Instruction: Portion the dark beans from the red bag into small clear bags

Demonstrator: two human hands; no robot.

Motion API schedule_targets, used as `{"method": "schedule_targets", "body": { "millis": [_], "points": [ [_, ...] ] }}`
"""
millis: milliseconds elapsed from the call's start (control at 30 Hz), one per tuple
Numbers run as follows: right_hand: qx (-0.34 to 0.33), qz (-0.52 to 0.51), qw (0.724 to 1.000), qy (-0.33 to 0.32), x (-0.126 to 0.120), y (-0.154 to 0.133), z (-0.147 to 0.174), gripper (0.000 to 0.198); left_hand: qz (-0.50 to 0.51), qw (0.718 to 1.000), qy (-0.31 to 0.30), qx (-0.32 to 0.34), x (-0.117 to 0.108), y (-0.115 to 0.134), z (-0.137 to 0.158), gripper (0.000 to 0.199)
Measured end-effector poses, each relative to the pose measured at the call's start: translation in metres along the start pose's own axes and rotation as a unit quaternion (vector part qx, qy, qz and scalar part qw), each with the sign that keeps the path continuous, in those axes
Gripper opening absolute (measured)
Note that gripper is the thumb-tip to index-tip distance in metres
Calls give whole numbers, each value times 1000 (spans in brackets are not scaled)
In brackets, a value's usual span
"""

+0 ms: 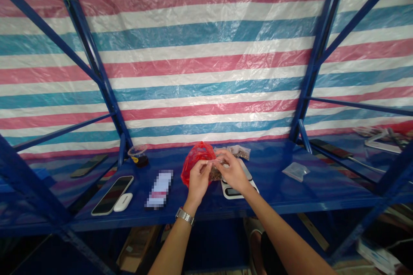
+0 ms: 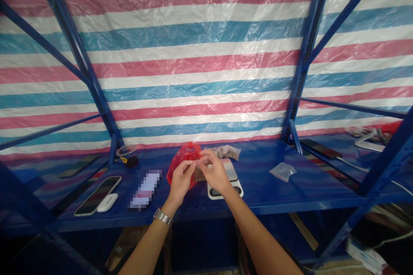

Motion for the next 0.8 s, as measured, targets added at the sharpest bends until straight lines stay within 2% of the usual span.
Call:
{"method": "schedule_targets", "body": {
  "millis": [133,200,267,333,433,500,533,567,633,700,733,800],
  "points": [
    [-2,-1,1000,-22,4,3,0,35,-7,1000,26,5,-7,-3,-1,23],
    [6,25,1000,7,-3,4,-3,28,-26,1000,9,14,-4,-1,-1,24],
    [12,63,994,84,-24,5,-7,22,-46,999,1,27,0,3,0,27],
    [12,112,975,193,-56,4,-9,22,-63,997,16,36,1,7,1,37],
    [31,219,913,342,-107,7,-5,26,-102,993,42,48,-1,11,3,40],
    [44,277,875,395,-130,15,-2,28,-136,987,47,67,-4,14,3,36],
    [49,292,869,396,-136,21,-1,28,-151,984,49,78,-6,15,3,35],
    [58,302,875,374,-140,28,-2,30,-163,981,50,89,-7,17,3,34],
    [84,314,900,291,-140,43,-6,31,-182,976,51,110,-10,19,3,31],
    [117,344,907,214,-142,53,-6,32,-197,971,50,129,-12,22,4,29],
    [135,372,898,193,-146,55,-4,32,-204,968,51,137,-13,24,4,28],
    [176,452,858,171,-163,55,5,33,-213,965,62,144,-16,28,5,27]
  ]
}}
Point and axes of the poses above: each hand's wrist, its own z-axis away from the middle knuckle, its own x-axis out of the palm, y = z × x, the point moved 5 cm from there along -z, towards the middle knuckle, and after that the axes turned 2 degrees about -x, right-handed, at the moved point
